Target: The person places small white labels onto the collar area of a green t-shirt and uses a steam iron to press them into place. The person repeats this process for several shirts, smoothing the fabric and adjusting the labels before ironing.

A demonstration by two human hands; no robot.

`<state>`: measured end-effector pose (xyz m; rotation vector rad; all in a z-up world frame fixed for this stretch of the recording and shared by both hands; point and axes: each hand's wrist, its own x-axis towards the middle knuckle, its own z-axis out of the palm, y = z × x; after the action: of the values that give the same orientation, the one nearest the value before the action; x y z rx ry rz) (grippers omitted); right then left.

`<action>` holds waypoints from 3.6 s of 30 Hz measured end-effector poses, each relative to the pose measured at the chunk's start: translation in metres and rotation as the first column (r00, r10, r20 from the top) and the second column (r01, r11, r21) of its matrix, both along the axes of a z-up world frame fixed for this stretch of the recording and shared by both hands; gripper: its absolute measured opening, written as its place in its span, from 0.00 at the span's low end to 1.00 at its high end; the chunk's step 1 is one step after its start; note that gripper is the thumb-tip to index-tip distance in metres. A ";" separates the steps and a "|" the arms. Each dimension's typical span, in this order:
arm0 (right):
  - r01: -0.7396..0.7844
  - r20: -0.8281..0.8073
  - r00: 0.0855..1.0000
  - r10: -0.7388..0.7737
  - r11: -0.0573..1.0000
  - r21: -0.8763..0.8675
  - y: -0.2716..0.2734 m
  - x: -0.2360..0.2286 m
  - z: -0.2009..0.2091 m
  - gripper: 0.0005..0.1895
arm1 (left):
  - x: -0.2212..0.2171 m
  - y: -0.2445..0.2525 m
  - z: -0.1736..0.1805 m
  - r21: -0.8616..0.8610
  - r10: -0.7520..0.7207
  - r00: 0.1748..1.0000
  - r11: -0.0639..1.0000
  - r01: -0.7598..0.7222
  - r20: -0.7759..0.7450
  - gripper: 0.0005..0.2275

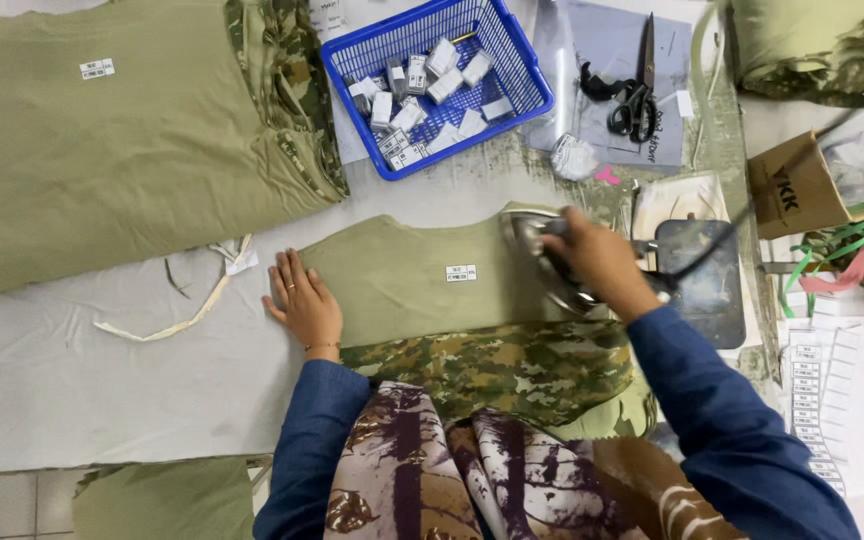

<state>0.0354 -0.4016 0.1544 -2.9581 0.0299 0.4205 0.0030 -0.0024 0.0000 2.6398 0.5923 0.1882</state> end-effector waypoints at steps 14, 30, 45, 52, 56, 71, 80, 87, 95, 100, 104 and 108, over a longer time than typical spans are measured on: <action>0.600 0.238 0.794 -0.559 0.782 -0.168 -0.190 -0.063 -0.033 0.36 | -0.001 0.001 0.010 -0.074 0.018 1.000 0.997 -0.019 -0.008 0.21; -0.281 -0.175 0.889 0.423 0.805 0.523 0.086 -0.129 -0.067 0.15 | -0.121 -0.098 0.025 -0.212 -0.860 0.492 0.510 0.833 -0.136 0.09; -0.004 -0.433 0.899 0.068 0.989 0.147 -0.034 -0.107 -0.029 0.15 | -0.081 -0.015 0.131 -0.185 -0.447 0.734 0.891 0.414 -0.511 0.14; 0.117 0.057 0.989 -0.136 0.958 0.263 -0.053 0.014 -0.081 0.16 | 0.021 -0.021 0.122 -0.227 -0.314 0.926 0.937 0.266 -0.210 0.14; 0.104 -0.025 0.995 -0.101 0.984 0.148 -0.025 0.021 -0.046 0.20 | 0.039 -0.034 0.113 -0.156 -0.321 0.918 0.944 0.290 -0.235 0.15; -0.131 0.219 0.970 0.106 0.986 0.102 -0.039 0.003 -0.101 0.10 | 0.035 -0.037 0.079 -0.098 -0.324 0.919 0.946 0.310 -0.225 0.12; -0.036 -0.113 0.991 0.071 0.956 0.291 -0.045 0.025 -0.067 0.24 | 0.036 -0.031 0.080 -0.074 -0.330 0.930 0.944 0.322 -0.161 0.13; 0.292 -0.213 0.954 -0.212 0.491 0.821 -0.037 0.027 -0.084 0.08 | 0.035 -0.035 0.088 -0.177 -0.280 0.949 0.951 0.253 -0.146 0.14; -0.337 0.466 0.791 0.396 0.918 -0.208 -0.058 0.035 -0.154 0.06 | 0.043 -0.021 0.054 0.118 -0.384 0.922 0.914 0.388 -0.059 0.10; 0.117 0.670 0.743 0.013 0.982 -0.148 -0.050 0.021 -0.156 0.20 | 0.037 -0.044 0.056 0.500 -0.363 0.928 0.821 0.276 0.084 0.15; -0.178 0.521 0.832 0.191 0.981 -0.076 -0.030 0.000 -0.130 0.23 | 0.002 -0.082 0.077 0.186 -0.660 0.733 0.709 0.681 -0.168 0.18; -0.073 0.412 0.909 0.068 0.997 -0.004 -0.042 0.030 -0.110 0.23 | -0.012 -0.088 0.085 0.015 -0.589 0.715 0.768 0.640 -0.378 0.27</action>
<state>0.0656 -0.4433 0.0447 -2.9759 -0.1285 -0.2041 -0.0088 -0.0907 0.0846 2.8656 -0.2538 -0.4777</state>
